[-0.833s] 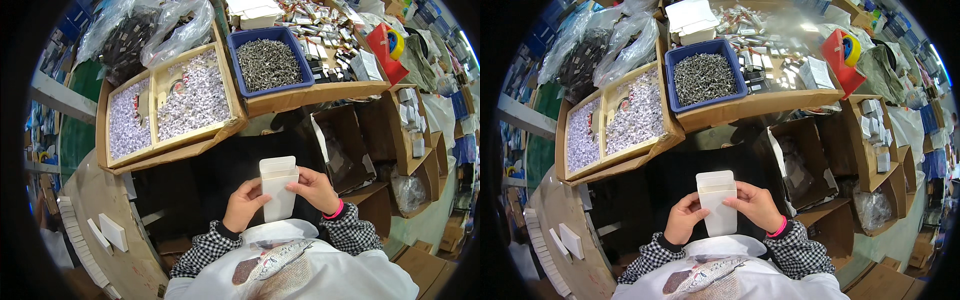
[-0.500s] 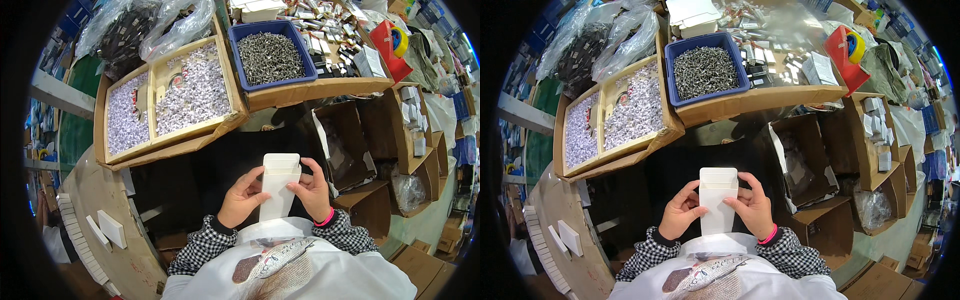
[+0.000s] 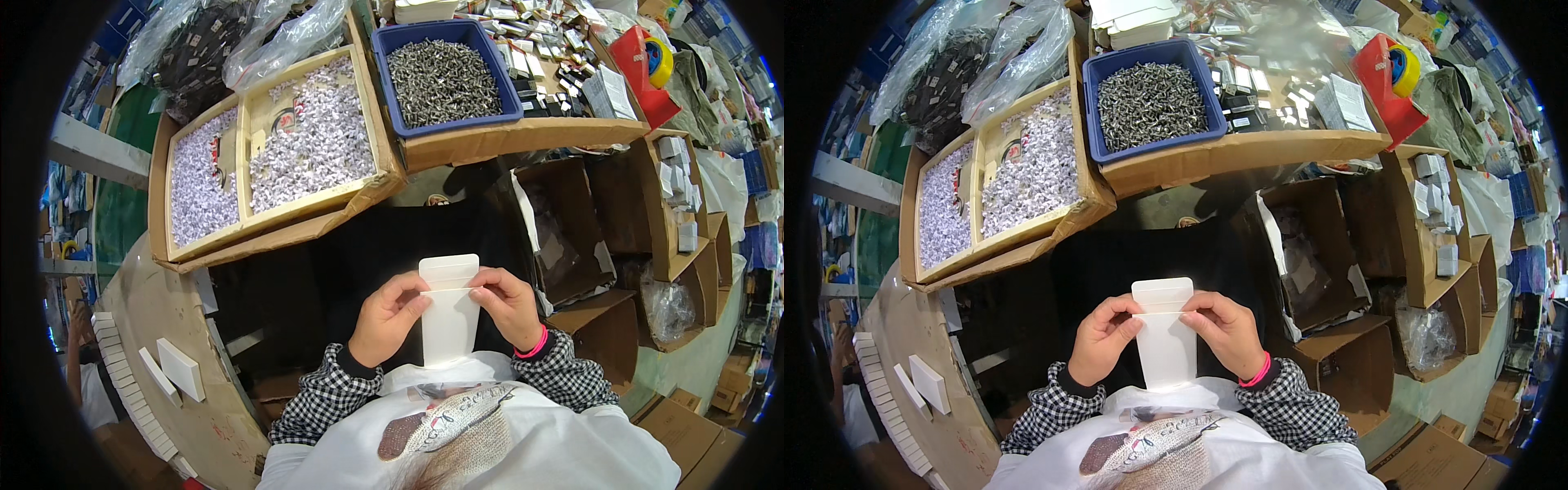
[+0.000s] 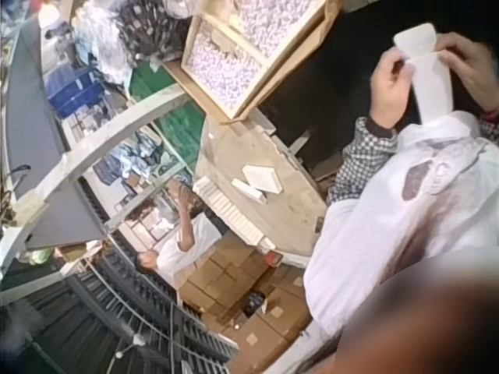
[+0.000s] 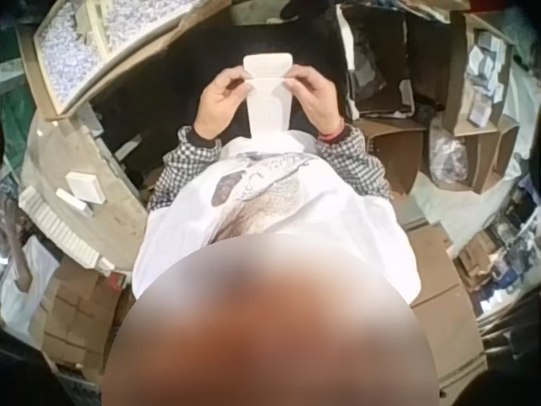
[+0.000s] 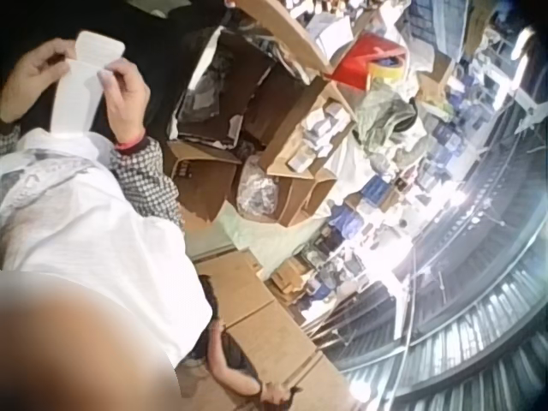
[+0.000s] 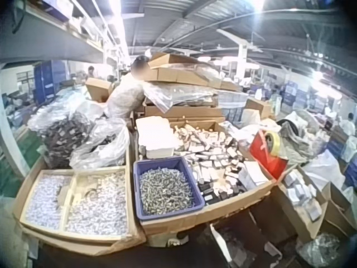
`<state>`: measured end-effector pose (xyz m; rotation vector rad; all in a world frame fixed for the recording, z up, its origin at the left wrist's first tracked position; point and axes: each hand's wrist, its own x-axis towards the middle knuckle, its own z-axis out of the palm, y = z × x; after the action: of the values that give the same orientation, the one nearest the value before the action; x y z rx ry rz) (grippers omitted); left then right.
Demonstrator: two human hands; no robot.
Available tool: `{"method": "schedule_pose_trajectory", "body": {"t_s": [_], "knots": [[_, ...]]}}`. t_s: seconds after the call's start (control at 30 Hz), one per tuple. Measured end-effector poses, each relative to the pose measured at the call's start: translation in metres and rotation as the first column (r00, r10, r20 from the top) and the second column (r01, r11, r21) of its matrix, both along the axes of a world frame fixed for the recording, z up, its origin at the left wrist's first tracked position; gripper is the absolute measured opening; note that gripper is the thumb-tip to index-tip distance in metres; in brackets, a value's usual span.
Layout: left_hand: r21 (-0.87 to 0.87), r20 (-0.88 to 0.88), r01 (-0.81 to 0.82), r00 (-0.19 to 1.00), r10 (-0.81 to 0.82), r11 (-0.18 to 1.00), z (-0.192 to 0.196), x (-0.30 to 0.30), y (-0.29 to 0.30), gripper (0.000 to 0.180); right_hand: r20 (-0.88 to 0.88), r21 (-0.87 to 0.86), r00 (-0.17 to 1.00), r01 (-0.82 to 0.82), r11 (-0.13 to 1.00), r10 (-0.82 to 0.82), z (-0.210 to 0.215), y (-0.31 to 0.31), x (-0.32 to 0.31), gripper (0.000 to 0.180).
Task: The person repeatedly picks small white rectangular objects and inserts them into a white paper sleeve, then seals the sleeve with tape. The person places the sealed sleeves into a cardboard box and continues the cycle with additional items from nearby trays.
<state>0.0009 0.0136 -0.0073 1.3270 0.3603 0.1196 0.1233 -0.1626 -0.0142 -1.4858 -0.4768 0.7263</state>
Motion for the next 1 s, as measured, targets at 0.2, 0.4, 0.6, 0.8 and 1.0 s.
{"method": "schedule_pose_trajectory", "body": {"t_s": [0.2, 0.4, 0.6, 0.8, 1.0], "knots": [[-0.107, 0.059, -0.074, 0.995, 0.08, 0.992, 0.006, 0.006, -0.003, 0.014, -0.288, 0.223, 0.958, 0.075, 0.972, -0.008, 0.007, 0.008, 0.001, 0.027], [-0.336, -0.084, -0.031, 0.996, 0.003, 0.941, 0.013, 0.01, 0.006, 0.048, -0.322, 0.088, 0.945, -0.039, 0.995, 0.065, 0.011, 0.003, 0.009, 0.039], [-0.203, -0.088, 0.006, 0.996, -0.024, 0.979, 0.005, 0.013, 0.005, 0.024, -0.062, 0.067, 0.997, -0.041, 0.997, 0.045, 0.003, 0.004, 0.005, 0.022], [-0.274, -0.008, 0.011, 1.0, -0.014, 0.962, 0.011, 0.01, -0.007, 0.011, -0.142, 0.091, 0.977, -0.145, 0.985, 0.157, 0.014, -0.007, 0.017, 0.014], [-0.302, -0.069, 0.027, 0.996, -0.05, 0.953, 0.022, 0.017, -0.018, 0.029, 0.092, -0.288, 0.892, -0.402, 0.869, 0.443, 0.051, -0.005, 0.04, 0.019]]}}
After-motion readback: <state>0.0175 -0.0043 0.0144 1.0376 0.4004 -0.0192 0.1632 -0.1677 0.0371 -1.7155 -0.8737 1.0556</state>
